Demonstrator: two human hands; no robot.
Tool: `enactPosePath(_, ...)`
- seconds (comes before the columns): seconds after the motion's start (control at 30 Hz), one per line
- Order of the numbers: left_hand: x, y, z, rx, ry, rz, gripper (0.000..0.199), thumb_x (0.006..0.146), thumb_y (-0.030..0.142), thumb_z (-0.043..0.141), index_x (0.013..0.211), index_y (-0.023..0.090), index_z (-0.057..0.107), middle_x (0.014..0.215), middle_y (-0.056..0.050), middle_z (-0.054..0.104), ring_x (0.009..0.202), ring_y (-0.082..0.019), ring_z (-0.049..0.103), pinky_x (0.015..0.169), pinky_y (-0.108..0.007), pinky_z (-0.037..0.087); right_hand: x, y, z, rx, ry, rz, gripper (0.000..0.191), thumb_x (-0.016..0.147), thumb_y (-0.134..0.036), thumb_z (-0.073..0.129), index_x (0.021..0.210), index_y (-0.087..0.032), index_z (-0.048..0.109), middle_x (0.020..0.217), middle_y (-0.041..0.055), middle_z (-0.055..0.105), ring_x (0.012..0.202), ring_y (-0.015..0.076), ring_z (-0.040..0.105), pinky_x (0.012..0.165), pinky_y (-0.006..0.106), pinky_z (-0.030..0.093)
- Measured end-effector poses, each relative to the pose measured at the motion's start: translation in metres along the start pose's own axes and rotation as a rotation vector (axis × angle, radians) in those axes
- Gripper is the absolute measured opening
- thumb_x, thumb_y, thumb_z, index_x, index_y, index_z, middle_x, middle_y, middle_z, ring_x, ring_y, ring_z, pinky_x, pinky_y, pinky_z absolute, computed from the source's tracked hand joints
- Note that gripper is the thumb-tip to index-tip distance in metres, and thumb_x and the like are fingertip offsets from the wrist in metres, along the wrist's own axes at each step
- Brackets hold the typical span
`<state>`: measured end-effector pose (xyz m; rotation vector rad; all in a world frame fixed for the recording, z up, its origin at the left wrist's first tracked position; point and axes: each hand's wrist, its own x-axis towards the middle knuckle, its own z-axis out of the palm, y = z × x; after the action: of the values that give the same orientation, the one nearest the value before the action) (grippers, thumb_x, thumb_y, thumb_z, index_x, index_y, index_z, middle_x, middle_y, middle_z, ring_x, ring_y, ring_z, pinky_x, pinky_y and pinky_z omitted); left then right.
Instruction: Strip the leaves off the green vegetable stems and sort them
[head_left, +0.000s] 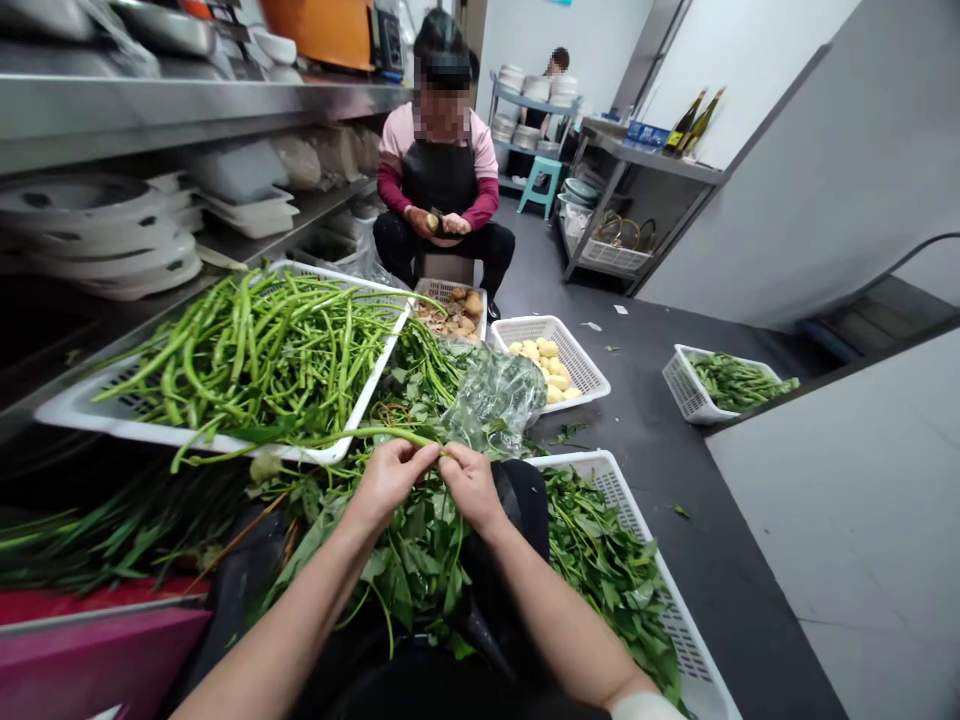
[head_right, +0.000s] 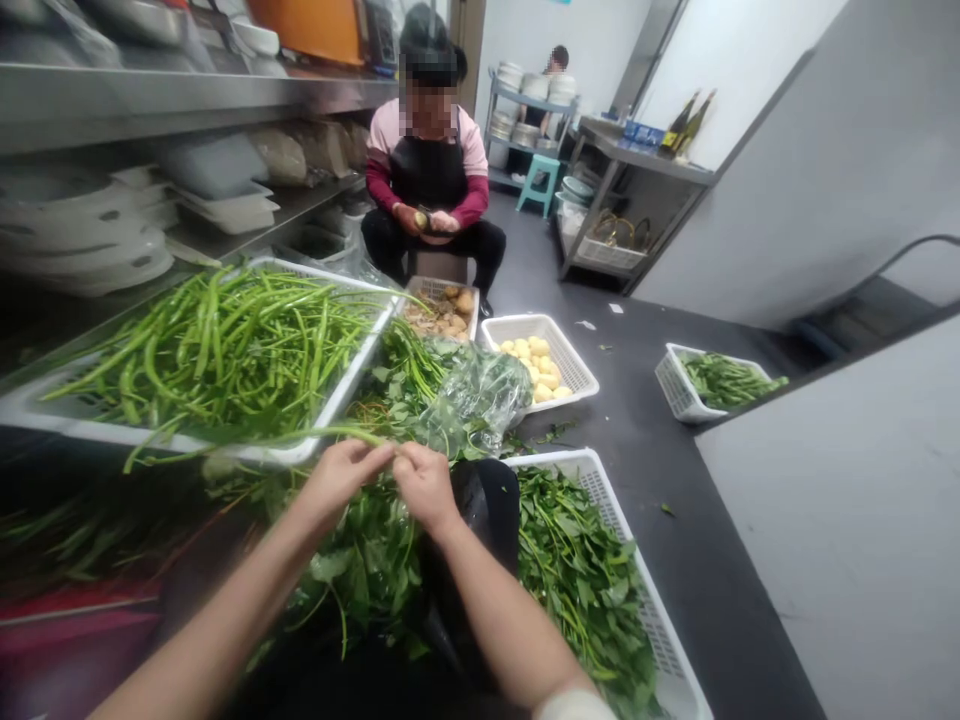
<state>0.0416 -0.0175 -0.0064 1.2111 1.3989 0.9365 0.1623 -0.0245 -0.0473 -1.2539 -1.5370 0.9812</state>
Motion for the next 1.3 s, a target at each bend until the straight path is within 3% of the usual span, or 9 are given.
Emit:
enactPosePath(0.1,0.001,0.003,0.005,0.074,-0.063,0.005,0.036,0.060,0.051,0.057,0.053,0.016,0.054,0.049,0.003,0.047,0.049,-0.011,0.040,0.047,-0.023,0.029,-0.001,0.007,0.005,0.356,-0.079,0.243,0.021,0.076,-0.029,0.036,0.056,-0.022,0.032,0.045,-0.0076,0.027,0.038,0.0089,0.027,0.041,0.022,0.026)
enactPosePath(0.17,0.003,0.006,0.002,0.153,-0.171,0.001,0.036,0.059,0.051,0.056,0.050,0.017,0.052,0.047,0.003,0.044,0.047,-0.010,0.037,0.046,-0.023,0.026,-0.005,0.008,0.001,0.361,-0.182,0.269,0.023,0.078,-0.029,0.033,0.056,-0.023,0.030,0.041,-0.0090,0.023,0.034,0.0084,0.022,0.039,0.022,0.024)
enactPosePath(0.27,0.005,0.008,-0.014,0.230,-0.255,-0.014,0.036,0.059,0.053,0.054,0.050,0.018,0.049,0.045,0.005,0.039,0.045,-0.010,0.033,0.045,-0.023,0.023,-0.017,0.003,-0.016,0.150,-0.263,0.181,0.022,0.074,-0.023,0.039,0.054,-0.021,0.032,0.045,-0.0067,0.030,0.041,0.0084,0.030,0.045,0.021,0.027)
enactPosePath(0.43,0.006,0.011,-0.031,0.271,-0.090,0.009,0.040,0.059,0.057,0.050,0.048,0.021,0.037,0.047,0.006,0.032,0.048,-0.009,0.031,0.048,-0.024,0.023,-0.036,-0.011,-0.040,-0.123,-0.178,0.093,0.020,0.078,-0.023,0.042,0.058,-0.020,0.039,0.056,-0.0038,0.040,0.053,0.0096,0.037,0.053,0.021,0.028)
enactPosePath(0.57,0.001,0.011,-0.015,0.305,-0.276,0.015,0.037,0.063,0.054,0.049,0.050,0.020,0.040,0.049,0.005,0.034,0.049,-0.010,0.032,0.048,-0.024,0.023,-0.029,-0.015,-0.031,-0.133,-0.176,0.142,0.018,0.084,-0.035,0.043,0.074,-0.021,0.044,0.058,-0.0051,0.047,0.051,0.0100,0.040,0.052,0.021,0.030)
enactPosePath(0.73,-0.004,0.004,-0.010,0.300,-0.466,0.016,0.036,0.066,0.052,0.048,0.052,0.020,0.039,0.052,0.006,0.033,0.050,-0.010,0.030,0.048,-0.024,0.023,-0.019,-0.013,-0.026,-0.235,-0.279,-0.043,0.028,0.078,-0.037,0.053,0.063,-0.020,0.037,0.058,-0.0058,0.039,0.055,0.0093,0.037,0.055,0.021,0.027)
enactPosePath(0.97,0.010,0.002,-0.042,0.289,-0.298,0.084,0.037,0.072,0.052,0.046,0.057,0.020,0.036,0.056,0.006,0.031,0.054,-0.010,0.031,0.051,-0.023,0.025,-0.027,-0.008,-0.033,0.020,-0.207,0.156,0.033,0.084,-0.039,0.040,0.057,-0.020,0.038,0.051,-0.0055,0.039,0.049,0.0086,0.037,0.052,0.021,0.030)
enactPosePath(1.13,-0.005,0.000,-0.015,0.452,-0.431,0.133,0.031,0.074,0.044,0.046,0.056,0.019,0.041,0.054,0.004,0.038,0.054,-0.012,0.037,0.051,-0.023,0.026,-0.016,-0.019,-0.024,-0.110,-0.014,0.155,0.027,0.076,-0.040,0.051,0.060,-0.019,0.044,0.055,-0.0057,0.040,0.055,0.0091,0.038,0.054,0.021,0.029)
enactPosePath(1.3,-0.015,0.003,-0.009,0.370,-0.530,0.253,0.028,0.078,0.038,0.045,0.059,0.018,0.047,0.060,0.002,0.048,0.060,-0.013,0.043,0.057,-0.024,0.033,-0.009,-0.015,-0.027,-0.020,-0.135,0.109,0.034,0.077,-0.041,0.046,0.054,-0.019,0.034,0.053,-0.0059,0.032,0.053,0.0079,0.032,0.051,0.022,0.026)
